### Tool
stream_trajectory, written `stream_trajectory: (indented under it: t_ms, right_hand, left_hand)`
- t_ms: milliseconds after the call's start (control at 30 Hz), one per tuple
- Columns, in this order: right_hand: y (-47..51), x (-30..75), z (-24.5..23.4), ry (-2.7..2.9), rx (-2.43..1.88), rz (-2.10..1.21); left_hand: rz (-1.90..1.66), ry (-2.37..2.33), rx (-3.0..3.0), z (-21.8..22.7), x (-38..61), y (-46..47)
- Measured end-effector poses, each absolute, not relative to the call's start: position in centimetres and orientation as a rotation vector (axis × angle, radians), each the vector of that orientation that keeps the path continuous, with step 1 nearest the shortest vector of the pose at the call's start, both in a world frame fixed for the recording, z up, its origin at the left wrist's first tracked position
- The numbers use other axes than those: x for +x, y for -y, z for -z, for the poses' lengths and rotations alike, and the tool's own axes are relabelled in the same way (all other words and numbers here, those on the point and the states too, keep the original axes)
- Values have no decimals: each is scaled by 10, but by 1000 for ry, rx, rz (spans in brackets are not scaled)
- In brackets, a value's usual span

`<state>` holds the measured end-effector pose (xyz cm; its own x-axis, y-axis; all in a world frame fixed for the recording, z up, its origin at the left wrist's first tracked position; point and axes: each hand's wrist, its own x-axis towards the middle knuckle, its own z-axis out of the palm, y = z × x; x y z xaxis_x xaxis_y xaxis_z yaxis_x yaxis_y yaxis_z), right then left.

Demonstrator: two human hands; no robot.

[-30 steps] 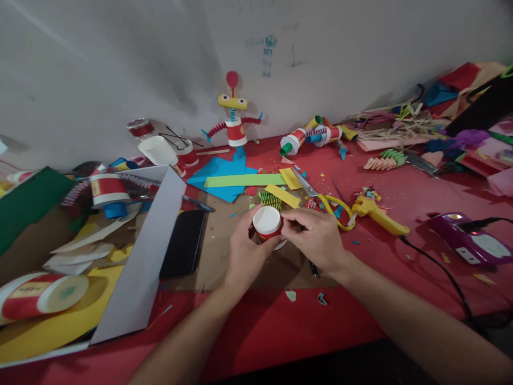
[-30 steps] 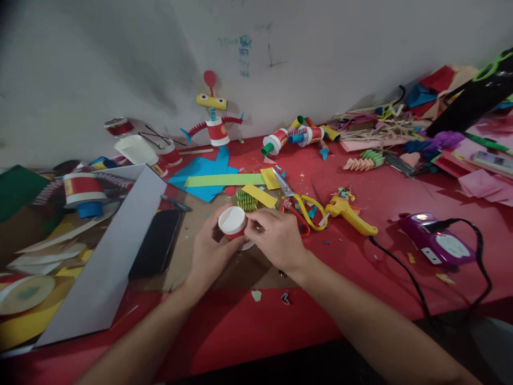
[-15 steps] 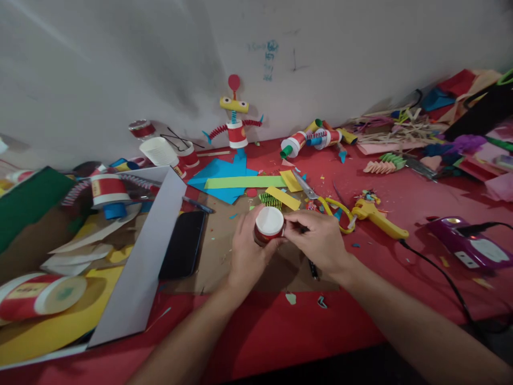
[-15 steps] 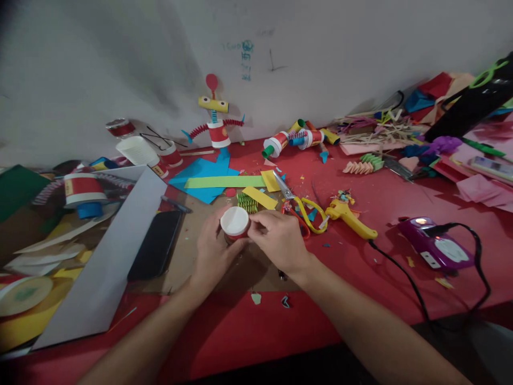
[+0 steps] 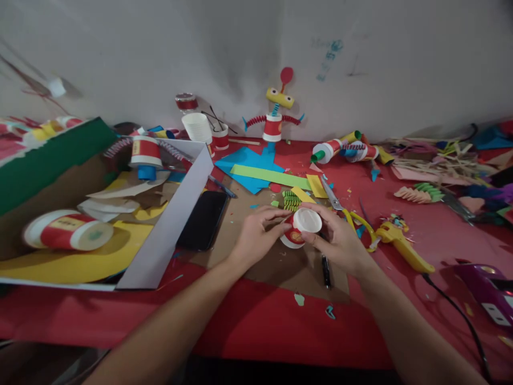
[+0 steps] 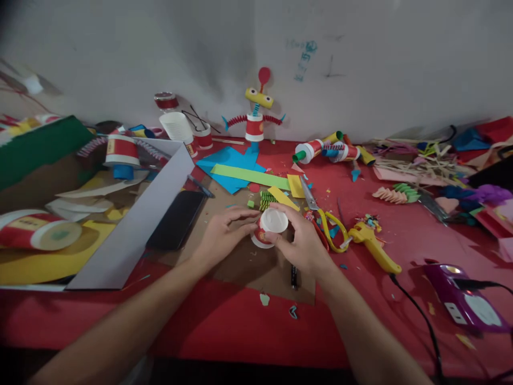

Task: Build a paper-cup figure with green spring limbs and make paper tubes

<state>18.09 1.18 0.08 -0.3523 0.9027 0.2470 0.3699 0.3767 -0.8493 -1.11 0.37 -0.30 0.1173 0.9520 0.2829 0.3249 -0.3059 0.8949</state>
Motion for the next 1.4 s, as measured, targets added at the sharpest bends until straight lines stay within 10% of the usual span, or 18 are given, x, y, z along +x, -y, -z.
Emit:
stream_trajectory:
  t_ms: [1400]
  right_hand:
    - [-6, 168, -6, 2174, -1222, -418]
  left_hand:
    - [-1298, -1604, 2654, 4, -2, 8]
